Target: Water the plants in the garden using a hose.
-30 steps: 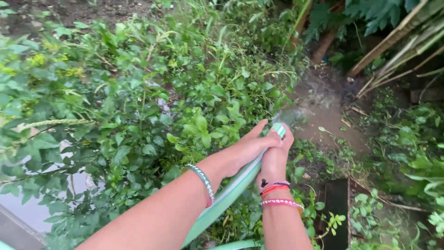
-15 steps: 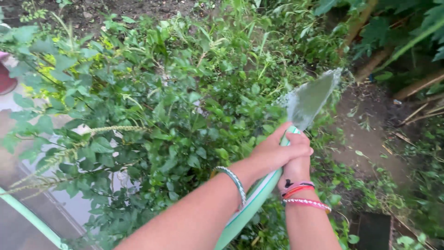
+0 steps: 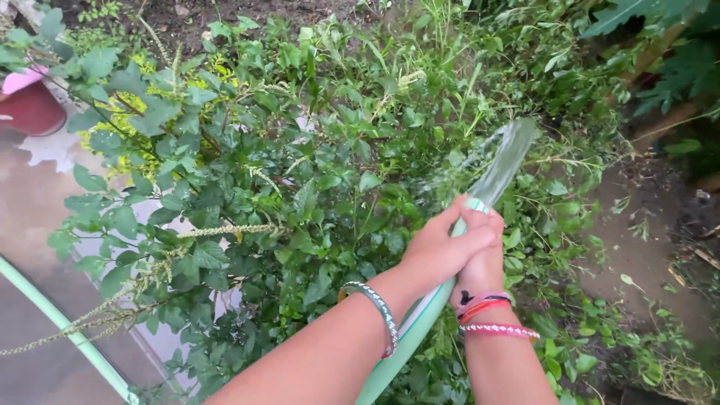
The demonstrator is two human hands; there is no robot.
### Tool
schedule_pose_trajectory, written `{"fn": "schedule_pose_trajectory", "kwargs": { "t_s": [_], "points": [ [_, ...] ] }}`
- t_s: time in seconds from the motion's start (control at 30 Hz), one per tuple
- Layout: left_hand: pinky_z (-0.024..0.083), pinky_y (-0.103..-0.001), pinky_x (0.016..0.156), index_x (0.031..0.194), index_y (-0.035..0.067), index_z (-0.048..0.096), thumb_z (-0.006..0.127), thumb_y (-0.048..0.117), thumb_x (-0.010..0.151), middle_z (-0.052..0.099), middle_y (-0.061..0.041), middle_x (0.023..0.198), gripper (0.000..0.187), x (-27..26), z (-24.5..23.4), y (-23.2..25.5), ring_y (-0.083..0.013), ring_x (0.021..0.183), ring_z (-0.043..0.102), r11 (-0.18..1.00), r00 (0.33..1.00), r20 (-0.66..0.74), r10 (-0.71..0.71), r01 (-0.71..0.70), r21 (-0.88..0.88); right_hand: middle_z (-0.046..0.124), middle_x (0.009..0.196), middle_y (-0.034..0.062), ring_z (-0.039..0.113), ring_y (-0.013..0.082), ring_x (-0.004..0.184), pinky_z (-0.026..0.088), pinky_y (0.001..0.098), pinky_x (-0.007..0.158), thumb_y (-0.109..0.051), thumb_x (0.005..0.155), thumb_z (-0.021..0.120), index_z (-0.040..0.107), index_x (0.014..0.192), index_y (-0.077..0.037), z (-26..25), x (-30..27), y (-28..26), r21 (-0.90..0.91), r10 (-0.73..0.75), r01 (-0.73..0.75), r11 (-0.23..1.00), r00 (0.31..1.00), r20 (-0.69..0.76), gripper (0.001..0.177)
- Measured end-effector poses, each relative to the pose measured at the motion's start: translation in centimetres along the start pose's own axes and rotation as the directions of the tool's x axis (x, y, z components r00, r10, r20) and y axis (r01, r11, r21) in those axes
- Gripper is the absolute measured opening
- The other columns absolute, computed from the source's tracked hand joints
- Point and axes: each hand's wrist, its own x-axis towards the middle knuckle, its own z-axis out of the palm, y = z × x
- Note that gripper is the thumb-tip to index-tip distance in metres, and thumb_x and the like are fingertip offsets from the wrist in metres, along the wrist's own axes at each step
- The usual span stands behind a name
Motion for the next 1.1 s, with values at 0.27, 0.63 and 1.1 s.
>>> {"fn": "schedule_pose_trajectory", "kwargs": {
  "t_s": [0.27,0.63,1.1],
  "points": [
    [0.048,-0.033,0.1,0.156,0.014,0.046,0.07,0.051,0.071,0.068,-0.016,0.133,0.096,-0.2,-2.2,1.0,-0.0233,0.118,0.067,0.992,0.994,-0.102,0.051,-0.062,-0.113,0.056,0.096,0.0015,0.056,0.0122,0.079,0.051,0.0313,0.065,-0.04,0.101,0.055,0.045,0.121,-0.013,2.8,0.2,-0.2,-0.13,-0.081,0.079,0.988,0.997,-0.01,0.035],
    [0.045,-0.037,0.105,0.162,0.003,0.029,0.069,0.066,0.075,0.061,-0.026,0.138,0.114,-2.1,1.7,3.7,-0.0288,0.126,0.062,0.972,0.997,0.07,-0.042,0.057,-0.227,0.066,0.085,0.0068,0.066,0.0209,0.079,0.056,0.0388,0.07,-0.054,0.1,0.043,0.06,0.106,-0.014,-0.6,-3.0,-4.7,0.095,0.128,-0.117,0.989,0.985,-0.117,0.043],
    [0.039,-0.04,0.111,0.16,0.019,0.037,0.057,0.063,0.086,0.056,-0.017,0.148,0.088,-6.5,11.6,7.0,-0.0317,0.137,0.053,0.986,0.963,0.215,0.165,-0.157,-0.054,0.063,0.082,0.0061,0.065,0.0244,0.075,0.055,0.0423,0.067,-0.031,0.094,0.049,0.059,0.096,-0.011,-10.3,-6.3,-9.2,0.297,-0.022,0.105,0.949,0.963,-0.27,0.022]
  ]
}}
